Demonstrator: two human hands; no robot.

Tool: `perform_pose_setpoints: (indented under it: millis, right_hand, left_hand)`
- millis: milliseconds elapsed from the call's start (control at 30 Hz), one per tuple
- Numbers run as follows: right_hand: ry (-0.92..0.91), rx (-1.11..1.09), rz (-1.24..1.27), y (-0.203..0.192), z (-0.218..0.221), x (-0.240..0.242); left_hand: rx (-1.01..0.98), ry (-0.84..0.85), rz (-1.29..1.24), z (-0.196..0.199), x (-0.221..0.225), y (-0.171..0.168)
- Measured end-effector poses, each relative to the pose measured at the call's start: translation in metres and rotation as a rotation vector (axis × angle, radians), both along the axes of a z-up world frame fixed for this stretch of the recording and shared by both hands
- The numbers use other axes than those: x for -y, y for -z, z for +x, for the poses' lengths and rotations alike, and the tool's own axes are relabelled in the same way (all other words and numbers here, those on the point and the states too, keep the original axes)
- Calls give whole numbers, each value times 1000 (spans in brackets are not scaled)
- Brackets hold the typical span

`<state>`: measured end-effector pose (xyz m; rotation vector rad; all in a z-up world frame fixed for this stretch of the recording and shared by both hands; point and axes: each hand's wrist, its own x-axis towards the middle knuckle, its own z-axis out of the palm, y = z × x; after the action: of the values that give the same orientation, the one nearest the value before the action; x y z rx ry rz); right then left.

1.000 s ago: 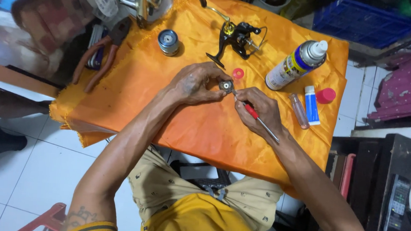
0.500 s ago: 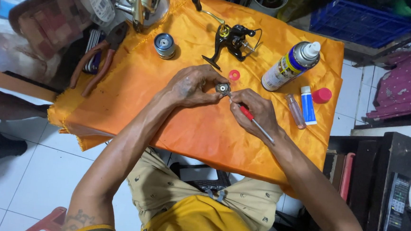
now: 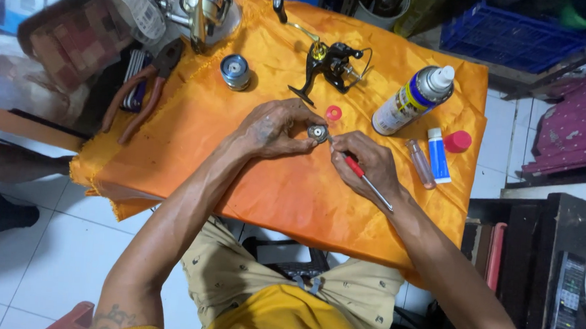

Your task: Performing maintenance and repair on a fishing reel by disassembling parts and applying lubricant.

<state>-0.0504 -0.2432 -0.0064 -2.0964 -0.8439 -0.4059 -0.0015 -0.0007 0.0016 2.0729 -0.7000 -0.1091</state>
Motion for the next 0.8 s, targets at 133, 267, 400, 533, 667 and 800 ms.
perform_pose_setpoints:
  millis: [133,267,400,533,667,800]
  right_hand:
    - [22,13,24,2,3,-1]
    - [-7,-38,30,4,0,0]
    - [54,-166,175,1,-3,-3]
    - [113,-167,123,0,-4,12]
    - [61,-78,-100,-30,-11,11]
    - [-27,58,-238,-39,-14,15]
  left_hand:
    - [3,-4,6,0,2,-2]
    - [-20,-7,-19,-1,1,-10]
    - [-71,-48,7,-5,4,-13]
    - [-78,-69,29,-4,3,-10]
    - [-85,-92,-59,-6,1,-5]
    - [-146,-179,-340,7,1,13]
